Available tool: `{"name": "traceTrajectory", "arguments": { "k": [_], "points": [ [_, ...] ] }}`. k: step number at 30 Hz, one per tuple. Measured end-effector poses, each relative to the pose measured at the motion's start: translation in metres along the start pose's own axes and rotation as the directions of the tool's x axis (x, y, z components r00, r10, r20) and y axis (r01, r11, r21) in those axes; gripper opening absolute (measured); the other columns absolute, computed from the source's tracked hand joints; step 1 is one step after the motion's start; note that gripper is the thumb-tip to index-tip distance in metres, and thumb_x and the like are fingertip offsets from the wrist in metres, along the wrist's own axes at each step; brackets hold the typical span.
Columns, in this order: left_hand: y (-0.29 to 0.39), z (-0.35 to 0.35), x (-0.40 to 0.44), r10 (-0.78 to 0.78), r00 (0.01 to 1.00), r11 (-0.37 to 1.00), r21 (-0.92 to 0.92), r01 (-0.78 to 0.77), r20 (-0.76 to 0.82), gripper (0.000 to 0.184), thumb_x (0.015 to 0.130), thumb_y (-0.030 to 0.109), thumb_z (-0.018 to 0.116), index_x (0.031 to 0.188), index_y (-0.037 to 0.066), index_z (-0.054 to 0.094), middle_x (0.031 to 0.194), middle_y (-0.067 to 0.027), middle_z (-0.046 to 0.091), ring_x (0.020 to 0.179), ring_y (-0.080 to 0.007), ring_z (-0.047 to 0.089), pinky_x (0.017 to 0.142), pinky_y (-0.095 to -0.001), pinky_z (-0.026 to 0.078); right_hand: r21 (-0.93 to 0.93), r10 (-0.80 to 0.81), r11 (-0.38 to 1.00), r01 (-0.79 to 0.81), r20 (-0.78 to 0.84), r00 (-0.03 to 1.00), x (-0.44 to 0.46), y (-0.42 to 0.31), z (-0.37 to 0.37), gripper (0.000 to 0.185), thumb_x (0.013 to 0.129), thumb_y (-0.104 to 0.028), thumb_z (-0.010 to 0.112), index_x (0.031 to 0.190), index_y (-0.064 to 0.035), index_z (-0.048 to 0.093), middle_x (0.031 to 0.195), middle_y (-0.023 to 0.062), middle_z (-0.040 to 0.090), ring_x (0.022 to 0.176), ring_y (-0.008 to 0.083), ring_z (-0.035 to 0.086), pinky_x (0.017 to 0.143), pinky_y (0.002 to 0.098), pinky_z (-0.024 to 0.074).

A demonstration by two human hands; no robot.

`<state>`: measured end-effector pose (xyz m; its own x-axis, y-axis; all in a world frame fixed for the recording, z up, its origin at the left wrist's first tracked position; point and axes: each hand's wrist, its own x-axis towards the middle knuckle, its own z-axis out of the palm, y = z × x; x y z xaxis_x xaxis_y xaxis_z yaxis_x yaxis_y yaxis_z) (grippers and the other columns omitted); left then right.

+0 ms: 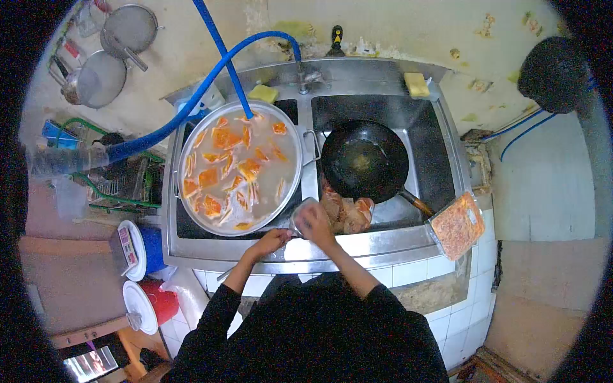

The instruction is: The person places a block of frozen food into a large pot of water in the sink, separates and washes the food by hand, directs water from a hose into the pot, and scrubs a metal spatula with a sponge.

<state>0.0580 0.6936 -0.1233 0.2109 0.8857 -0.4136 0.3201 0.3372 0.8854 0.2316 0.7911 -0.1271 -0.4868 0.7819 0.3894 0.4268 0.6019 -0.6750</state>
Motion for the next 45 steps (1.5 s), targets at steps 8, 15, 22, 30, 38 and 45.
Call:
{"name": "traceTrajectory", "arguments": {
  "k": [8, 15, 22, 30, 38, 45],
  "points": [
    [0.018, 0.009, -0.002, -0.101, 0.989, 0.957, 0.261, 0.126, -0.109, 0.038, 0.09, 0.036, 0.041, 0.089, 0.002, 0.058, 0.072, -0.0179, 0.06, 0.067, -0.0265, 0.056, 0.066, -0.0389, 0.043, 0.203, 0.039, 0.979, -0.023, -0.075, 0.996, 0.024, -0.023, -0.004, 0.011, 0.07, -0.013, 0.065, 0.075, -0.0063, 0.059, 0.082, 0.0109, 0.054, 0.076, 0.0276, 0.054, 0.067, 0.0347, 0.0444],
    [0.039, 0.01, -0.008, -0.122, 0.961, 0.902, 0.375, 0.212, -0.249, 0.048, 0.088, 0.046, 0.036, 0.087, 0.004, 0.06, 0.079, -0.0227, 0.059, 0.08, -0.041, 0.056, 0.071, -0.0496, 0.042, 0.091, 0.1, 0.991, -0.098, -0.017, 0.995, 0.049, -0.033, -0.022, 0.012, 0.064, -0.012, 0.067, 0.069, -0.0054, 0.058, 0.077, 0.0104, 0.055, 0.075, 0.0268, 0.055, 0.068, 0.0392, 0.0436],
    [0.044, 0.011, -0.019, -0.187, 0.911, 0.88, 0.35, 0.322, -0.369, 0.042, 0.085, 0.046, 0.04, 0.092, 0.01, 0.063, 0.082, -0.0205, 0.061, 0.082, -0.0392, 0.058, 0.072, -0.0483, 0.044, 0.129, 0.245, 0.962, -0.242, -0.009, 0.969, 0.05, -0.004, -0.018, 0.016, 0.066, -0.011, 0.066, 0.074, -0.0023, 0.054, 0.08, 0.013, 0.052, 0.077, 0.0305, 0.053, 0.068, 0.038, 0.0435],
    [0.036, -0.003, -0.023, -0.248, 0.948, 0.877, 0.369, 0.307, -0.199, 0.04, 0.084, 0.042, 0.041, 0.088, 0.008, 0.062, 0.085, -0.0209, 0.061, 0.085, -0.0389, 0.058, 0.075, -0.0483, 0.044, 0.213, 0.168, 0.965, -0.154, -0.047, 0.985, 0.023, 0.006, -0.016, 0.016, 0.073, -0.012, 0.064, 0.08, -0.0015, 0.055, 0.082, 0.0133, 0.05, 0.079, 0.0306, 0.053, 0.07, 0.0372, 0.0428],
    [0.03, -0.002, -0.025, -0.232, 0.948, 0.807, 0.502, 0.312, -0.217, 0.043, 0.085, 0.041, 0.036, 0.088, 0.008, 0.063, 0.088, -0.0213, 0.061, 0.085, -0.0392, 0.058, 0.076, -0.0512, 0.044, 0.145, 0.204, 0.969, -0.2, -0.013, 0.979, -0.018, -0.005, -0.031, 0.019, 0.076, -0.013, 0.062, 0.088, 0.0, 0.054, 0.086, 0.017, 0.049, 0.081, 0.0356, 0.052, 0.071, 0.0409, 0.0416],
    [0.046, 0.015, -0.031, -0.28, 0.918, 0.766, 0.51, 0.39, -0.28, 0.039, 0.086, 0.039, 0.037, 0.09, 0.009, 0.062, 0.086, -0.019, 0.062, 0.082, -0.0371, 0.059, 0.073, -0.0495, 0.046, 0.012, 0.213, 0.977, -0.213, -0.029, 0.977, -0.032, -0.001, -0.036, 0.026, 0.076, -0.014, 0.062, 0.095, 0.0021, 0.053, 0.107, 0.0253, 0.048, 0.095, 0.0424, 0.05, 0.078, 0.0437, 0.0429]
  ]
}}
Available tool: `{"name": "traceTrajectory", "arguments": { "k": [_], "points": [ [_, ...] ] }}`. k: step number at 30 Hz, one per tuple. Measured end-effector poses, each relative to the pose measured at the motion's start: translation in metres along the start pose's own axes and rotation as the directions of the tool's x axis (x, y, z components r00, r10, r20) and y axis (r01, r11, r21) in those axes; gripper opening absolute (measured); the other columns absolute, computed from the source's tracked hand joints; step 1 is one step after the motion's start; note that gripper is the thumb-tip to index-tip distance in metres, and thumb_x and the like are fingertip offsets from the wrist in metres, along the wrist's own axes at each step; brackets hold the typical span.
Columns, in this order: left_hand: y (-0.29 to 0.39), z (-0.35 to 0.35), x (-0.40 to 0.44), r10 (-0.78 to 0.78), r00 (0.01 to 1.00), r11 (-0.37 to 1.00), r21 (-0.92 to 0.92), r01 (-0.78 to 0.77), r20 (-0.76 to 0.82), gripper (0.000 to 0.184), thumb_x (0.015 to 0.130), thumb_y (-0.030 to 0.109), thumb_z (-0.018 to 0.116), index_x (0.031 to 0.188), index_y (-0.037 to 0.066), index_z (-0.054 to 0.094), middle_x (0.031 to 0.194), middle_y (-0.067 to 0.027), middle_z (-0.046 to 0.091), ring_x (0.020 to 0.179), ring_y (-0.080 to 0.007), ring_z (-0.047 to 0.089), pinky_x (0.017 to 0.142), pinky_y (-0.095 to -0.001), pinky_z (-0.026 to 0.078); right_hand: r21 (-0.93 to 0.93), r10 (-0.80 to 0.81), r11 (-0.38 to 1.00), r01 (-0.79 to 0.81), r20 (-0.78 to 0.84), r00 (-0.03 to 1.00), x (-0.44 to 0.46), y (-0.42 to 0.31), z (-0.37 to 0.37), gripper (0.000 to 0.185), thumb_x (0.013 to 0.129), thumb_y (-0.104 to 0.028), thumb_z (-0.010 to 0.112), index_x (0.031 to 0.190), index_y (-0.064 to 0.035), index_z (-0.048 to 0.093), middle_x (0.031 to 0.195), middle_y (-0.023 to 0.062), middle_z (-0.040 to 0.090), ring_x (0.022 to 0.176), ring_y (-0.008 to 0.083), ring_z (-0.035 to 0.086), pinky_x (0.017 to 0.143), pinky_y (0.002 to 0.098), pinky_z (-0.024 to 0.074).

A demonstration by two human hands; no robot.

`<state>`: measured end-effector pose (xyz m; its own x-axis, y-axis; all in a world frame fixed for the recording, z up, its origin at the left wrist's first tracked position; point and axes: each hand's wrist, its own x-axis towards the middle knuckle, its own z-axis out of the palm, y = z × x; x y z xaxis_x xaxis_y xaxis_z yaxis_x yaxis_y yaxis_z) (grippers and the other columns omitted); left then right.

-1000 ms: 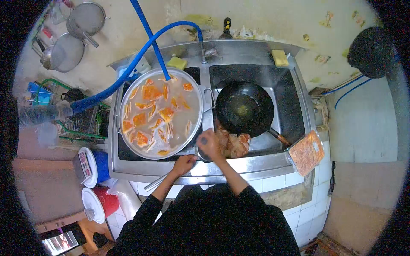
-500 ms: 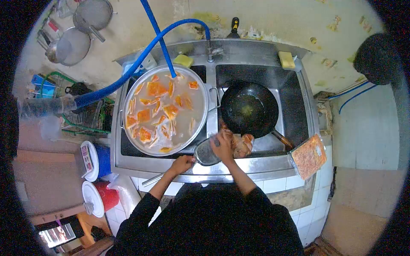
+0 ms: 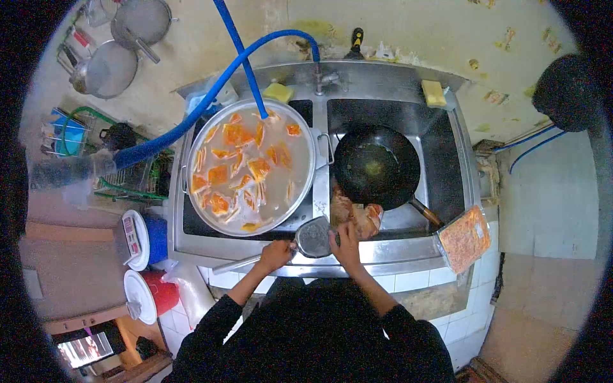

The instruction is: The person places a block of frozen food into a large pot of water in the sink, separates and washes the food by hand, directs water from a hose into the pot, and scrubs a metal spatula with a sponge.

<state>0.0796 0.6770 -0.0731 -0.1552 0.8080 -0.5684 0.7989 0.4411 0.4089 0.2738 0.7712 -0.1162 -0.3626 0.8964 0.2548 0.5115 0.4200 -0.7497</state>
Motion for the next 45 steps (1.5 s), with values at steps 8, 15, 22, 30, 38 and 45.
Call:
{"name": "traceTrajectory", "arguments": {
  "k": [8, 15, 22, 30, 38, 45],
  "points": [
    [-0.004, 0.001, -0.006, 0.115, 0.992, 0.993, 0.016, -0.115, -0.06, 0.033, 0.086, 0.032, 0.041, 0.084, 0.006, 0.062, 0.074, -0.0209, 0.061, 0.074, -0.0385, 0.059, 0.069, -0.0502, 0.046, -0.116, 0.04, 0.993, -0.002, 0.327, 0.944, 0.022, -0.019, 0.0, 0.04, 0.079, -0.018, 0.057, 0.11, 0.0023, 0.041, 0.109, 0.0304, 0.043, 0.098, 0.0441, 0.047, 0.082, 0.0454, 0.041],
    [0.001, 0.0, -0.007, 0.149, 0.988, 0.988, 0.052, -0.147, -0.045, 0.036, 0.087, 0.033, 0.04, 0.08, 0.004, 0.062, 0.075, -0.0208, 0.061, 0.074, -0.037, 0.06, 0.068, -0.0494, 0.046, -0.166, 0.074, 0.983, -0.074, -0.002, 0.997, 0.018, 0.016, -0.026, 0.013, 0.077, -0.01, 0.056, 0.085, -0.0012, 0.049, 0.082, 0.0171, 0.053, 0.084, 0.0351, 0.05, 0.075, 0.0431, 0.039],
    [-0.011, 0.006, 0.004, 0.172, 0.985, 0.983, 0.062, -0.171, -0.001, 0.038, 0.088, 0.036, 0.039, 0.084, 0.005, 0.061, 0.077, -0.0224, 0.06, 0.073, -0.0402, 0.059, 0.066, -0.0513, 0.046, 0.37, 0.321, 0.851, -0.373, 0.195, 0.927, 0.041, 0.005, -0.011, 0.017, 0.077, -0.016, 0.063, 0.081, -0.0024, 0.054, 0.077, 0.012, 0.053, 0.083, 0.0262, 0.051, 0.072, 0.035, 0.0417],
    [-0.031, -0.007, 0.005, 0.313, 0.949, 0.946, 0.101, -0.308, -0.036, 0.043, 0.089, 0.042, 0.034, 0.086, 0.007, 0.058, 0.073, -0.0219, 0.059, 0.072, -0.0411, 0.057, 0.064, -0.0515, 0.044, -0.004, -0.05, 0.999, 0.05, -0.064, 0.997, 0.052, 0.002, 0.012, 0.029, 0.077, -0.02, 0.063, 0.095, -0.0025, 0.048, 0.09, 0.0184, 0.046, 0.08, 0.0346, 0.05, 0.071, 0.0434, 0.0408],
    [-0.027, -0.003, 0.011, 0.218, 0.973, 0.976, 0.029, -0.216, -0.072, 0.041, 0.088, 0.039, 0.038, 0.087, 0.005, 0.06, 0.076, -0.0209, 0.06, 0.075, -0.039, 0.058, 0.067, -0.0493, 0.045, 0.338, -0.248, 0.928, 0.157, 0.245, 0.937, 0.001, -0.029, -0.011, 0.029, 0.07, -0.017, 0.068, 0.093, -0.0043, 0.056, 0.094, 0.0128, 0.053, 0.09, 0.0307, 0.053, 0.08, 0.0379, 0.0427],
    [-0.025, -0.006, 0.01, 0.166, 0.985, 0.984, 0.078, -0.162, -0.052, 0.034, 0.087, 0.035, 0.04, 0.089, 0.007, 0.06, 0.082, -0.0191, 0.061, 0.079, -0.0386, 0.059, 0.07, -0.049, 0.046, 0.253, -0.205, 0.961, 0.11, 0.389, 0.898, -0.034, -0.006, -0.028, 0.031, 0.066, -0.007, 0.066, 0.095, -0.0031, 0.055, 0.098, 0.0146, 0.051, 0.098, 0.0321, 0.051, 0.085, 0.0388, 0.0424]
  ]
}}
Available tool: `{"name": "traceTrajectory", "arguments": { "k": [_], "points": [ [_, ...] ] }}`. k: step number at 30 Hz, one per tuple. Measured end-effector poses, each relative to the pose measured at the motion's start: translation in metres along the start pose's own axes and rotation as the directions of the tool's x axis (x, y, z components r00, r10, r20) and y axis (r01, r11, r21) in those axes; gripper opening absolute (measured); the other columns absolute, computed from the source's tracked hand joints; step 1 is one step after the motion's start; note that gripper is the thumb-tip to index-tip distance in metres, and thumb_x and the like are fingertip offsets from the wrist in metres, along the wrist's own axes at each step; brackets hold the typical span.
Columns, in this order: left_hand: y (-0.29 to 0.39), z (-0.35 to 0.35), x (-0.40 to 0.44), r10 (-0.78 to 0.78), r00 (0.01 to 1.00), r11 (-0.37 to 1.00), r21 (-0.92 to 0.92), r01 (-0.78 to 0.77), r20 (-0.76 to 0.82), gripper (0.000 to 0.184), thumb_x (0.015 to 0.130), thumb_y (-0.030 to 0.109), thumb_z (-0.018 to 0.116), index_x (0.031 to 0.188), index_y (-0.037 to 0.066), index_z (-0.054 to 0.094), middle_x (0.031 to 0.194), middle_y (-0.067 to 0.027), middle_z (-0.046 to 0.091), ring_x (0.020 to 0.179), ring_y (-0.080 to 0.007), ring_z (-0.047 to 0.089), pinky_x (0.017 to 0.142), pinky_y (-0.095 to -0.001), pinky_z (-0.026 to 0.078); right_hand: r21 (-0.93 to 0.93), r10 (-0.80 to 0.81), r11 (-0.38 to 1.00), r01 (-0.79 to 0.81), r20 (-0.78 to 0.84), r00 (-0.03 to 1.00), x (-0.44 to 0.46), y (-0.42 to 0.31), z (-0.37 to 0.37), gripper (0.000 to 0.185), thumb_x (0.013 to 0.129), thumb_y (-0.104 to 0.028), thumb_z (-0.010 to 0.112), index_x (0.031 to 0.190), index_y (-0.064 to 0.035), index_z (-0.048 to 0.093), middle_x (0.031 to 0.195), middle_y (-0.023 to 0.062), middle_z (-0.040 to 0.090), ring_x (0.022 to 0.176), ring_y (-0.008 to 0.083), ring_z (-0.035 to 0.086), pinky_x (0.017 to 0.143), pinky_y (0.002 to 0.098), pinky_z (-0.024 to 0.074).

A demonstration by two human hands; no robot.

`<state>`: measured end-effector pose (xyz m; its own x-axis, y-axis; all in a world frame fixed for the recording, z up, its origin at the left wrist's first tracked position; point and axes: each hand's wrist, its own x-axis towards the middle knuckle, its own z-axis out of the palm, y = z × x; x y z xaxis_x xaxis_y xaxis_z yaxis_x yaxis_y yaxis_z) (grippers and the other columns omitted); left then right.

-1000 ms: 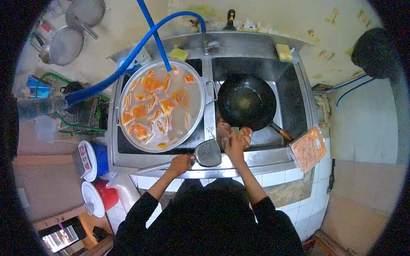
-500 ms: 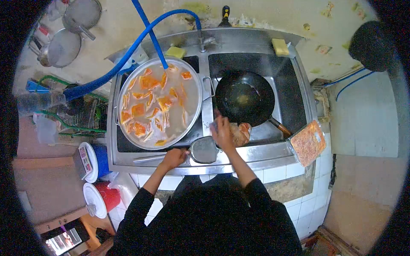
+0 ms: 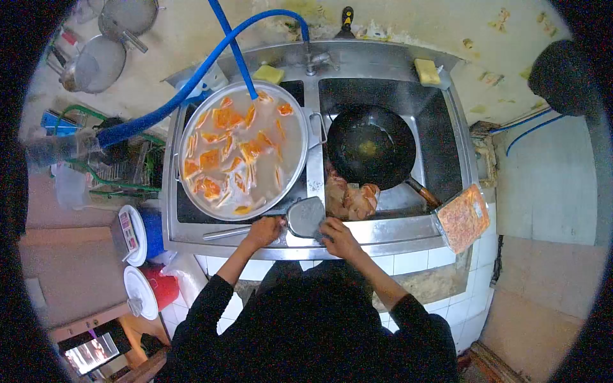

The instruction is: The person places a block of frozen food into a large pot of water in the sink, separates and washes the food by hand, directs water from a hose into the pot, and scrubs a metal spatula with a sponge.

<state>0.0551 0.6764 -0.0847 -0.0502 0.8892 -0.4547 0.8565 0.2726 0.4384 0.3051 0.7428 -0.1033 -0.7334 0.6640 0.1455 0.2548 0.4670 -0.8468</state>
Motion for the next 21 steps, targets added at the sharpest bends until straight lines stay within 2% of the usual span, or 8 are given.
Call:
{"name": "traceTrajectory", "arguments": {
  "k": [5, 7, 9, 11, 13, 15, 19, 21],
  "points": [
    [0.01, -0.011, 0.005, -0.025, 0.997, 0.999, -0.031, 0.027, 0.068, 0.03, 0.087, 0.032, 0.04, 0.092, 0.008, 0.057, 0.084, -0.018, 0.061, 0.082, -0.0363, 0.058, 0.071, -0.0485, 0.045, -0.135, -0.304, 0.935, 0.328, 0.172, 0.937, 0.029, -0.021, 0.039, 0.025, 0.067, -0.005, 0.06, 0.09, -0.0057, 0.053, 0.097, 0.0136, 0.05, 0.098, 0.0327, 0.049, 0.083, 0.0404, 0.0428],
    [-0.001, -0.003, 0.013, 0.02, 0.999, 1.0, -0.009, -0.02, 0.039, 0.03, 0.087, 0.033, 0.04, 0.093, 0.008, 0.056, 0.084, -0.0183, 0.061, 0.082, -0.0364, 0.058, 0.071, -0.0486, 0.045, -0.094, -0.27, 0.958, 0.272, 0.032, 0.962, 0.016, -0.01, 0.019, 0.026, 0.066, -0.004, 0.062, 0.09, -0.006, 0.054, 0.094, 0.0126, 0.05, 0.097, 0.0315, 0.049, 0.082, 0.0404, 0.0431],
    [-0.004, 0.003, 0.018, 0.055, 0.998, 0.998, -0.004, -0.055, 0.002, 0.03, 0.087, 0.033, 0.039, 0.094, 0.008, 0.056, 0.083, -0.0186, 0.061, 0.082, -0.0365, 0.058, 0.07, -0.0486, 0.045, -0.02, -0.041, 0.999, 0.04, -0.053, 0.998, -0.001, 0.007, -0.002, 0.028, 0.062, -0.003, 0.067, 0.088, -0.0061, 0.058, 0.093, 0.0122, 0.051, 0.093, 0.031, 0.052, 0.08, 0.0394, 0.0443],
    [0.001, -0.005, 0.014, 0.047, 0.995, 0.999, 0.003, -0.048, 0.093, 0.03, 0.087, 0.033, 0.04, 0.095, 0.009, 0.055, 0.083, -0.0189, 0.06, 0.082, -0.0368, 0.058, 0.07, -0.0488, 0.045, -0.009, 0.017, 1.0, -0.017, 0.034, 0.999, 0.004, 0.004, -0.015, 0.027, 0.062, -0.003, 0.068, 0.087, -0.0061, 0.059, 0.093, 0.0122, 0.052, 0.092, 0.0305, 0.052, 0.079, 0.0389, 0.0449],
    [0.003, -0.008, 0.01, 0.069, 0.995, 0.998, -0.007, -0.069, 0.065, 0.028, 0.087, 0.032, 0.039, 0.096, 0.011, 0.055, 0.081, -0.0192, 0.06, 0.08, -0.0377, 0.058, 0.069, -0.0497, 0.044, -0.028, -0.253, 0.966, 0.256, 0.093, 0.963, 0.017, 0.002, 0.007, 0.024, 0.065, -0.005, 0.065, 0.088, -0.0075, 0.058, 0.094, 0.0117, 0.052, 0.096, 0.0282, 0.052, 0.082, 0.0354, 0.0439],
    [0.004, -0.007, 0.011, 0.086, 0.996, 0.996, -0.022, -0.085, 0.028, 0.027, 0.088, 0.031, 0.039, 0.097, 0.012, 0.055, 0.08, -0.0195, 0.06, 0.078, -0.0386, 0.058, 0.068, -0.0507, 0.044, -0.118, -0.312, 0.935, 0.335, 0.173, 0.934, 0.035, -0.022, 0.028, 0.023, 0.065, -0.006, 0.063, 0.087, -0.0084, 0.057, 0.094, 0.0109, 0.052, 0.096, 0.0278, 0.051, 0.082, 0.0357, 0.0431],
    [-0.002, -0.006, 0.012, 0.109, 0.994, 0.994, -0.001, -0.109, 0.024, 0.025, 0.087, 0.03, 0.039, 0.096, 0.012, 0.055, 0.078, -0.0202, 0.06, 0.078, -0.039, 0.058, 0.067, -0.0511, 0.044, -0.07, -0.276, 0.957, 0.281, 0.078, 0.958, 0.018, 0.001, 0.011, 0.022, 0.065, -0.006, 0.063, 0.086, -0.0071, 0.057, 0.091, 0.0105, 0.051, 0.09, 0.0281, 0.053, 0.078, 0.0376, 0.0441],
    [-0.002, -0.004, 0.014, 0.117, 0.993, 0.993, 0.0, -0.117, 0.021, 0.025, 0.087, 0.029, 0.039, 0.096, 0.012, 0.055, 0.078, -0.0206, 0.06, 0.077, -0.0392, 0.057, 0.067, -0.0512, 0.044, -0.079, -0.037, 0.996, 0.034, -0.038, 0.999, 0.002, 0.018, -0.027, 0.021, 0.066, -0.008, 0.066, 0.086, -0.0057, 0.06, 0.086, 0.0114, 0.054, 0.087, 0.0298, 0.054, 0.078, 0.0386, 0.0439]
  ]
}}
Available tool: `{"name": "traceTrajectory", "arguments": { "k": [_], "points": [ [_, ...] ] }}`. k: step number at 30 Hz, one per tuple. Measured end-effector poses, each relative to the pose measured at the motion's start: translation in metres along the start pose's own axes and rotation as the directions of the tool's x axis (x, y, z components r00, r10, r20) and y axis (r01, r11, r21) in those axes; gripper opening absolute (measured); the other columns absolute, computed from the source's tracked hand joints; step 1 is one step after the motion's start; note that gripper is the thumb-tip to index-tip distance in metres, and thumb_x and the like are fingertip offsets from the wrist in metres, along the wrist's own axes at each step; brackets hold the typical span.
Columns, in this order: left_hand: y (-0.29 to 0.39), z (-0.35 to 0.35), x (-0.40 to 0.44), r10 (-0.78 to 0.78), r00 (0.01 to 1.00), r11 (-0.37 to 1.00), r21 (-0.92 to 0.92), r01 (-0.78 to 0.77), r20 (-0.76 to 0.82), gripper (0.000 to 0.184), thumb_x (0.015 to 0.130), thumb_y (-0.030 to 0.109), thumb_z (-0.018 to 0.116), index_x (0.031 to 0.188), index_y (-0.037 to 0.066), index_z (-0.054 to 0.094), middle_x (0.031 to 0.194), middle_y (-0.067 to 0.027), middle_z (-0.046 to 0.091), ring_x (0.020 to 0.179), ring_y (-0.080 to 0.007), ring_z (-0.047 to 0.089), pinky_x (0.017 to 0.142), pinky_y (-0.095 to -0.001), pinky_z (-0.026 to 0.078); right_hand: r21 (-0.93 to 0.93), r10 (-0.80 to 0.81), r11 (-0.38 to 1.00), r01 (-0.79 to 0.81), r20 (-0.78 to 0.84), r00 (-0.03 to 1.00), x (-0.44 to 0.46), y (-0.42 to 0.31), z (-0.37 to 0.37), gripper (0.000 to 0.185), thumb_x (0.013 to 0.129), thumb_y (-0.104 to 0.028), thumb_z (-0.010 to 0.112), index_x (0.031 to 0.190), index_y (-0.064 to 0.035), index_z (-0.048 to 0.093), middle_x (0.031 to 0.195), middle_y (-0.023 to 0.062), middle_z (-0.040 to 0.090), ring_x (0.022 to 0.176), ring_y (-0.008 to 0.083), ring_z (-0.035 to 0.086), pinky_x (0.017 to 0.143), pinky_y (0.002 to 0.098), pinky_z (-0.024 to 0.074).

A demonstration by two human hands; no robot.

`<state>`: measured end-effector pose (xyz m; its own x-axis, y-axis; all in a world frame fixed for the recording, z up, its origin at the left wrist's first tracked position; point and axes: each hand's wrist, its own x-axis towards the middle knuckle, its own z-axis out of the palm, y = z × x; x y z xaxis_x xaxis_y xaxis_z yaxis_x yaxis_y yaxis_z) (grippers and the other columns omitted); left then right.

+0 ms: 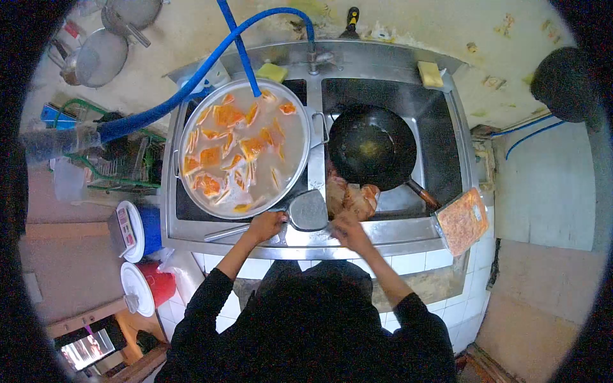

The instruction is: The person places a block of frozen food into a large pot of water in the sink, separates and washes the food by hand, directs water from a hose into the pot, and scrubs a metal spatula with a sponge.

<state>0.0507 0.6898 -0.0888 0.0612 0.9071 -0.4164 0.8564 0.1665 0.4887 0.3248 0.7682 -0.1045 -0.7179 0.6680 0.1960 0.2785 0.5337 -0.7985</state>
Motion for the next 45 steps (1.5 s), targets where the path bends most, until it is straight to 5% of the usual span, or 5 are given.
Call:
{"name": "traceTrajectory", "arguments": {
  "k": [13, 30, 34, 40, 45],
  "points": [
    [-0.002, 0.002, 0.001, -0.049, 0.998, 0.999, 0.016, 0.048, 0.039, 0.027, 0.086, 0.03, 0.04, 0.093, 0.008, 0.055, 0.083, -0.0215, 0.059, 0.081, -0.04, 0.057, 0.07, -0.051, 0.044, 0.178, 0.097, 0.979, -0.096, 0.004, 0.995, 0.018, -0.014, 0.013, 0.022, 0.067, -0.004, 0.065, 0.087, -0.0018, 0.056, 0.094, 0.013, 0.053, 0.091, 0.0309, 0.054, 0.081, 0.0351, 0.0434],
    [-0.004, 0.016, 0.005, -0.034, 0.998, 0.999, -0.012, 0.035, 0.048, 0.027, 0.081, 0.03, 0.046, 0.095, 0.014, 0.061, 0.083, -0.0159, 0.062, 0.078, -0.0349, 0.06, 0.068, -0.0476, 0.046, -0.035, 0.035, 0.998, -0.057, -0.458, 0.888, 0.119, 0.032, 0.01, 0.017, 0.06, -0.001, 0.065, 0.075, -0.0015, 0.057, 0.077, 0.0137, 0.053, 0.073, 0.0339, 0.053, 0.065, 0.0385, 0.0432],
    [0.022, 0.004, -0.005, 0.01, 1.0, 0.999, 0.045, -0.01, 0.018, 0.028, 0.084, 0.03, 0.042, 0.1, 0.018, 0.062, 0.083, -0.0158, 0.062, 0.077, -0.0338, 0.06, 0.068, -0.0467, 0.047, 0.119, 0.286, 0.955, -0.273, -0.627, 0.725, 0.126, 0.024, -0.019, 0.019, 0.06, -0.004, 0.07, 0.073, -0.0025, 0.057, 0.068, 0.0092, 0.054, 0.061, 0.0227, 0.055, 0.057, 0.0318, 0.0444],
    [0.02, -0.05, -0.036, 0.009, 0.993, 0.993, -0.116, -0.023, -0.119, 0.039, 0.087, 0.043, 0.04, 0.084, 0.01, 0.059, 0.076, -0.0181, 0.059, 0.073, -0.0367, 0.057, 0.062, -0.0477, 0.042, 0.092, 0.292, 0.956, -0.278, -0.368, 0.883, 0.142, 0.006, -0.005, 0.021, 0.061, -0.013, 0.076, 0.073, -0.0046, 0.061, 0.058, 0.0031, 0.056, 0.056, 0.0104, 0.053, 0.056, 0.0249, 0.0445],
    [0.008, -0.051, -0.018, 0.056, 0.983, 0.95, -0.292, -0.106, -0.172, 0.039, 0.088, 0.039, 0.041, 0.076, 0.004, 0.055, 0.074, -0.0211, 0.057, 0.074, -0.039, 0.055, 0.063, -0.0478, 0.04, 0.295, 0.407, 0.913, -0.281, -0.631, 0.66, 0.122, -0.028, -0.009, 0.018, 0.069, -0.005, 0.069, 0.084, -0.002, 0.059, 0.074, 0.0037, 0.058, 0.064, 0.0109, 0.054, 0.059, 0.0232, 0.0437]
  ]
}}
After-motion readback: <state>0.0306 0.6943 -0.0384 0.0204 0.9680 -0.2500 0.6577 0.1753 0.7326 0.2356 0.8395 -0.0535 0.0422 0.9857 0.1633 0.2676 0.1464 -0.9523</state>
